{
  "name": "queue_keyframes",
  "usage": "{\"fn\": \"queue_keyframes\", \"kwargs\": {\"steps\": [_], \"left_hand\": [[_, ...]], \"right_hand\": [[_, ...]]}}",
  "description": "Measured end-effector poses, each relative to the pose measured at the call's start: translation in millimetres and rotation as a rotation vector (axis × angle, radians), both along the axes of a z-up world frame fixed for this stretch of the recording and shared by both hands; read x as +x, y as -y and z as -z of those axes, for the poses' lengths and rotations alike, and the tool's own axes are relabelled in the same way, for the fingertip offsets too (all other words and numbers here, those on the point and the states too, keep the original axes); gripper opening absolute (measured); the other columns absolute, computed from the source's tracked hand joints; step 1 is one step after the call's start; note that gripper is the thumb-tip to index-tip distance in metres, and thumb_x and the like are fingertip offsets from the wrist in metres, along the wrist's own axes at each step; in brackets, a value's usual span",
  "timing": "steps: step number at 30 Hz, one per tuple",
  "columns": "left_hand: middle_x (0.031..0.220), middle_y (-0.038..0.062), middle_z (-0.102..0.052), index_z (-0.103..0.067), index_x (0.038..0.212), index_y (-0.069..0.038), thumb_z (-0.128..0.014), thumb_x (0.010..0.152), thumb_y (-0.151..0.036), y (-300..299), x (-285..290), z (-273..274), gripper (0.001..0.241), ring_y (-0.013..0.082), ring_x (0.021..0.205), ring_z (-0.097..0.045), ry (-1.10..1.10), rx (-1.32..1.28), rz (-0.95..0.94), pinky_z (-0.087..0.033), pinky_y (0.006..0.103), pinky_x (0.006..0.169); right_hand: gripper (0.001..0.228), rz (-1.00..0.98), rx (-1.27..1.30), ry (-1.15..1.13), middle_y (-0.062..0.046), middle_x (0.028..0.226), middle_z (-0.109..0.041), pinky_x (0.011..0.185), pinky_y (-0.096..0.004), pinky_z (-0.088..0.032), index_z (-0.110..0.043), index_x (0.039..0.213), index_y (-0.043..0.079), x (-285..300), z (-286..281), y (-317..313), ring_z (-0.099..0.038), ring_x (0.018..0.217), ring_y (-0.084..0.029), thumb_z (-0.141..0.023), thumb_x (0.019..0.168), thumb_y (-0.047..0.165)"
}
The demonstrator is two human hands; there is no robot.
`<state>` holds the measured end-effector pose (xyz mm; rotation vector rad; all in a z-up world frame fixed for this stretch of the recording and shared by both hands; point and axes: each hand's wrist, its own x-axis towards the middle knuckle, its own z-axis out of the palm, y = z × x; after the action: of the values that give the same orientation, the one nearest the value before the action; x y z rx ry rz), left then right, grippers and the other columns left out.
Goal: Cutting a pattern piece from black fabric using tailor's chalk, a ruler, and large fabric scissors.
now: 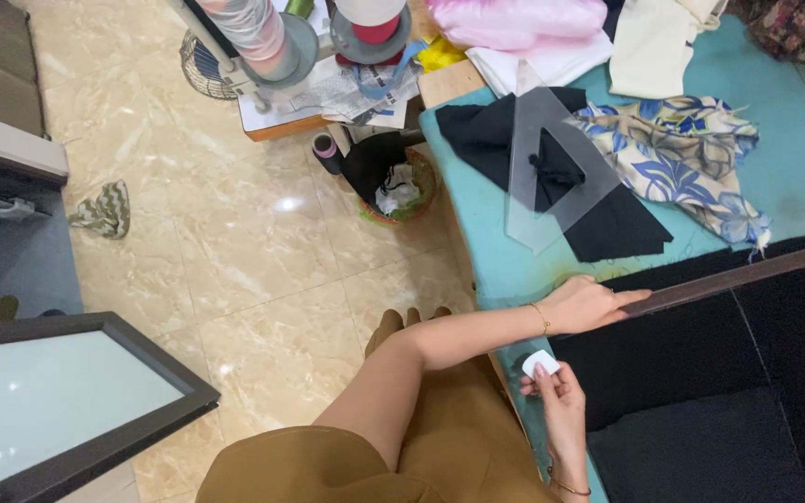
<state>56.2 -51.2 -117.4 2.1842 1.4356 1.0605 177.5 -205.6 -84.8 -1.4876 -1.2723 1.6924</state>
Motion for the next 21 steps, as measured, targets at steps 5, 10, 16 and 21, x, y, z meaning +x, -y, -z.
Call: {"fn": "queue_keyframes", "kwargs": {"steps": [5,10,16,21], "left_hand": [[0.069,0.006,-0.067,-0.05,0.15,-0.035,-0.063,0.096,-0.041,-6.9,-7.6,0.0,0.056,0.0259,0.059,-0.067,0.072,-0.044,0.033,-0.054,0.0382,0.059],[0.073,0.008,-0.069,-0.052,0.147,-0.035,-0.065,0.094,-0.042,-36.7,-31.1,9.0,0.054,0.0259,0.061,-0.068,0.07,0.029,0.042,-0.053,0.0394,0.058],[0.071,0.006,-0.069,-0.055,0.146,-0.029,-0.068,0.093,-0.034,-84.0,-92.1,-9.8,0.055,0.0224,0.06,-0.068,-0.1,0.15,0.024,-0.05,0.0378,0.053],[0.07,0.003,-0.067,-0.06,0.138,-0.024,-0.071,0.089,-0.035,-110.9,-120.0,-36.3,0.051,0.0202,0.066,-0.067,-0.266,0.196,-0.172,-0.048,0.0364,0.064]], "right_hand": [[0.018,-0.02,0.031,0.034,-0.008,0.087,-0.072,0.072,-0.026,-0.052,-0.065,0.104,-0.002,-14.9,-0.9,4.4,-0.064,0.073,-0.011,-0.06,0.103,0.016],[0.018,-0.016,0.037,0.054,-0.008,0.087,-0.072,0.072,-0.026,-0.052,-0.066,0.104,-0.002,-15.2,5.1,5.2,-0.064,0.073,-0.011,-0.062,0.101,0.015],[0.018,0.036,0.048,0.102,-0.007,0.088,-0.071,0.074,-0.026,-0.051,-0.067,0.106,-0.002,-21.6,1.1,10.8,-0.063,0.075,-0.011,-0.062,0.101,0.016],[0.02,0.004,0.068,0.078,-0.007,0.092,-0.072,0.075,-0.027,-0.052,-0.066,0.104,-0.003,-28.3,-9.4,12.5,-0.064,0.078,-0.01,-0.064,0.1,0.017]]}}
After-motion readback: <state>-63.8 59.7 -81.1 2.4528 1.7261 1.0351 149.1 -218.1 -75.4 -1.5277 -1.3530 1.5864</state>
